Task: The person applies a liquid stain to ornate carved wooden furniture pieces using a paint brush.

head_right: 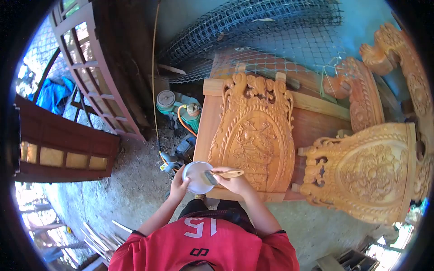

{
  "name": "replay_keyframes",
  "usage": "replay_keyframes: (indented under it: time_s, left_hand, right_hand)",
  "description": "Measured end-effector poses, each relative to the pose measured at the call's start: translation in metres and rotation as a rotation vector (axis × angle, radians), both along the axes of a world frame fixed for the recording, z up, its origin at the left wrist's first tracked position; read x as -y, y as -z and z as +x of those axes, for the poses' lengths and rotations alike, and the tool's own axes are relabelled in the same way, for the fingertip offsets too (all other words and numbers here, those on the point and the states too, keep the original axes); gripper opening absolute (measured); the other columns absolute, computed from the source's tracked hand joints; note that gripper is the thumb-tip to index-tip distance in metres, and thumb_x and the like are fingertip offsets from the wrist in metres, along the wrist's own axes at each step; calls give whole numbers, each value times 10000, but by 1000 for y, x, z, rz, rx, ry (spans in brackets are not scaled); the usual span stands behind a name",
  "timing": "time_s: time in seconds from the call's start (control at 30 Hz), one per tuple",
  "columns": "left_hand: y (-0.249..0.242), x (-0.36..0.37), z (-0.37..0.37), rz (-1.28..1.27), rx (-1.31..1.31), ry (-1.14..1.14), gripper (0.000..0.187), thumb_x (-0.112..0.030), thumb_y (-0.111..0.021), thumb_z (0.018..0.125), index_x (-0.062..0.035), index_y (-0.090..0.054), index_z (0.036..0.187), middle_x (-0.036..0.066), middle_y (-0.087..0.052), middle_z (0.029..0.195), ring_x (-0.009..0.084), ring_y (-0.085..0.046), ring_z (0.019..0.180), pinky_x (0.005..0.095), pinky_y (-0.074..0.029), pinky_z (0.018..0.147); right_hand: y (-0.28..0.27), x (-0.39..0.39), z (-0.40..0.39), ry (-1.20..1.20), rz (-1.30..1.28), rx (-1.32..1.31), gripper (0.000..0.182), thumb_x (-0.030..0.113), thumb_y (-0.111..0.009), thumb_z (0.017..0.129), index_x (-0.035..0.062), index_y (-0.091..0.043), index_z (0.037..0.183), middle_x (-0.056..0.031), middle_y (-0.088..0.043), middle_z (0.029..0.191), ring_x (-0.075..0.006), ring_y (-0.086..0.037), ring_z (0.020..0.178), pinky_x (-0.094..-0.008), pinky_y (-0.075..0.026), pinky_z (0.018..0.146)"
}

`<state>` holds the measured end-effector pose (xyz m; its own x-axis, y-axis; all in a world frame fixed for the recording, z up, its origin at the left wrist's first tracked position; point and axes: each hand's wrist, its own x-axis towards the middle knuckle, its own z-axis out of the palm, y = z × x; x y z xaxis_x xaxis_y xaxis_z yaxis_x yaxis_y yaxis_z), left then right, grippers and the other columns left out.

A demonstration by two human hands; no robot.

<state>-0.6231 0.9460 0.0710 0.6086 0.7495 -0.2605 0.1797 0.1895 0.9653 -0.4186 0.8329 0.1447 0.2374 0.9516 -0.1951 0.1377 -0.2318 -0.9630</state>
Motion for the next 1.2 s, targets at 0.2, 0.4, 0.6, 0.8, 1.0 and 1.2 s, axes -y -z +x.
replay_keyframes:
  time_s: [0.2, 0.4, 0.6, 0.8, 1.0, 1.2]
  left_hand:
    - [2, 31, 1, 30, -249, -350, 497, -168, -553, 859, -1, -371, 1290, 176, -485, 1213, 234, -508, 1090, 333, -418, 895]
    - [-4, 69, 14, -165, -234, -665, 473, -295, -452, 909, 1, -399, 1274, 144, -484, 1218, 210, -456, 1131, 327, -347, 953]
    - [-6, 89, 43, -222, -187, -646, 479, -316, -435, 921, 4, -399, 1275, 125, -475, 1227, 188, -443, 1127, 315, -335, 958]
    - [12, 95, 45, -368, -74, -715, 461, -320, -422, 926, -3, -412, 1260, 123, -478, 1211, 191, -445, 1116, 311, -334, 955]
    - [-6, 95, 35, -307, -217, -776, 468, -339, -436, 917, -12, -420, 1252, 120, -479, 1200, 192, -446, 1114, 318, -340, 949]
    - [2, 106, 42, -376, -147, -705, 472, -336, -438, 917, -10, -413, 1257, 117, -477, 1198, 188, -446, 1103, 313, -334, 949]
  right_hand:
    - [43, -7, 60, -406, -103, -26, 252, 177, -574, 834, 75, -604, 1062, -90, -635, 996, -180, -607, 905, -285, -469, 794]
    - [45, -82, 138, -137, -76, 482, 272, 262, -562, 797, 188, -620, 1052, -67, -631, 997, -242, -607, 890, -344, -491, 741]
    - [67, -133, 208, 59, 368, 1323, 452, 24, -535, 732, 118, -519, 1173, -134, -586, 1096, -267, -609, 869, -378, -500, 682]
    - [61, -70, 83, -612, 408, 718, 401, 85, -511, 757, 77, -530, 1157, -152, -604, 1047, -291, -611, 884, -400, -495, 694]
    - [71, -81, 100, -303, -4, 78, 238, 173, -536, 823, 21, -634, 978, -136, -655, 897, -225, -630, 825, -301, -484, 724]
    - [56, -94, 214, 266, 209, 783, 250, 191, -526, 863, 167, -592, 1103, -79, -646, 957, -262, -626, 756, -357, -500, 614]
